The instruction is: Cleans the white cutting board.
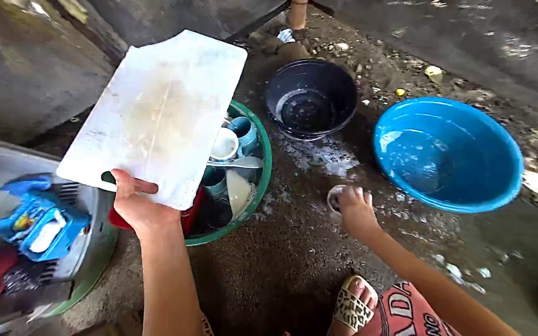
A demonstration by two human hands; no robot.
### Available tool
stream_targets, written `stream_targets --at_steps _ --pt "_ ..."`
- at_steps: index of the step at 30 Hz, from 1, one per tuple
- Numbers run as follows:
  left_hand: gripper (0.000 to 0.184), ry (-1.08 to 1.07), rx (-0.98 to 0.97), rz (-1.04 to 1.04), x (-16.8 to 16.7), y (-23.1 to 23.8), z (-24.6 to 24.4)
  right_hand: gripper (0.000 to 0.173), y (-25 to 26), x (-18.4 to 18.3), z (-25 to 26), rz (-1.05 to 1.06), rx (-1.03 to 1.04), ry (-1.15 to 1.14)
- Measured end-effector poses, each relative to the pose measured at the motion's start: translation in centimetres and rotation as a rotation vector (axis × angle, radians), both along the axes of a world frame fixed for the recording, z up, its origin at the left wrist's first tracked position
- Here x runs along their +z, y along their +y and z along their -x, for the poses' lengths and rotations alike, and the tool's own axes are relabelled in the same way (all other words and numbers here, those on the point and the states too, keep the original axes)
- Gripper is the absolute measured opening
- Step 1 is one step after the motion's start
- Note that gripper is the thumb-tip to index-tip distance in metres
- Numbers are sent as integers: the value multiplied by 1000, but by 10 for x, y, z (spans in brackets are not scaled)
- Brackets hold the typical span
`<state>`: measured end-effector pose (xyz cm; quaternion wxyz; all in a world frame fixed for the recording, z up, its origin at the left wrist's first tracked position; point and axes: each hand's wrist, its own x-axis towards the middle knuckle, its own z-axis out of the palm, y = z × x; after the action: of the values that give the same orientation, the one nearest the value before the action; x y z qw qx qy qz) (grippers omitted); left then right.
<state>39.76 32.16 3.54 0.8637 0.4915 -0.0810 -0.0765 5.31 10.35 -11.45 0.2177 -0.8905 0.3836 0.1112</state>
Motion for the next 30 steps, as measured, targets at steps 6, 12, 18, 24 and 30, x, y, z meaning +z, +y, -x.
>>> stream_targets --at_steps 6,12,18,24,30 --pt "41 246 270 -199 44 1 -48 26 34 -30 8 219 169 -290" --pt "62 316 265 -313 48 15 -118 38 37 35 -21 -80 143 107" --pt "62 232 240 -469 40 33 -172 32 -3 112 -84 -68 252 -39" --pt "67 340 32 -286 -17 41 -197 29 5 218 -248 -307 457 -470" --pt "63 344 -127 -284 -47 30 -244 37 57 246 -462 -771 101 -872"
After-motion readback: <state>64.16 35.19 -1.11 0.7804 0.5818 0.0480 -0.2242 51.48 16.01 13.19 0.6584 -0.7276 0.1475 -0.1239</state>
